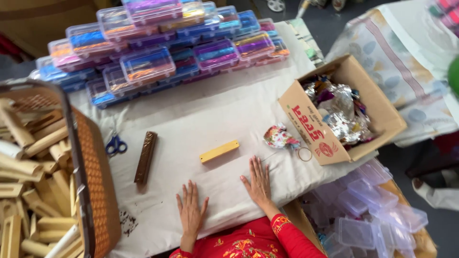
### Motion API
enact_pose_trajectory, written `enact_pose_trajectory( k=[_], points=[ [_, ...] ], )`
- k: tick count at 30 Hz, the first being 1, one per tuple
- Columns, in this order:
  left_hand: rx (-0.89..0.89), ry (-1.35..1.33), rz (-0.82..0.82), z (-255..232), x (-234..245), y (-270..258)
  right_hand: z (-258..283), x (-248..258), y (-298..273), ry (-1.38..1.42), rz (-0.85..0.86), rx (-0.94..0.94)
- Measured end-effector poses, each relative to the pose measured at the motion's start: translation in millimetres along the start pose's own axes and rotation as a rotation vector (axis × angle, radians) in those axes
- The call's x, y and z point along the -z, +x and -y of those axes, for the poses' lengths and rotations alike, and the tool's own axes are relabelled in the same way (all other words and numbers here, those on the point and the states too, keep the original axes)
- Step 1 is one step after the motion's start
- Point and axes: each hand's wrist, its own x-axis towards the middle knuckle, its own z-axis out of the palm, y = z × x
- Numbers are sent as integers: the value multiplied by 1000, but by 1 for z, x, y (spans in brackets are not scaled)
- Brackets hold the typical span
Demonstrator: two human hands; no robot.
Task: The recorder is assembling and packaging small wooden holders and wrapping components in foil.
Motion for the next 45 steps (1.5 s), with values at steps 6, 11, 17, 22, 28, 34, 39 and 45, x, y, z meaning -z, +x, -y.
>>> enact_pose_trajectory(
  k=[6, 11, 17, 22, 28, 34, 39, 45],
  points=[
    [-362, -105, 88, -61, -5, 19, 7, 9, 3, 20, -39, 14],
    [-452, -90, 163, -71, -20, 18, 8, 10, 2, 12, 15, -2],
    [-445, -90, 169, -69, -19, 18, 10, 16, 3, 23, 36, -2],
    [-424, -85, 195, -71, -22, 20, 7, 15, 5, 39, 54, -6],
    [-420, -78, 156, -77, -17, 24, 3, 26, 12, 74, 57, -6],
    [-293, -124, 97, -95, -11, 26, -54, 106, 38, 496, 176, -46],
    [-153, -86, 98, -105, -13, 19, -167, 208, 86, 124, -238, -113],
    [-142, -61, 64, -114, -9, 22, -328, 245, 169, 67, -213, -291]
  ],
)
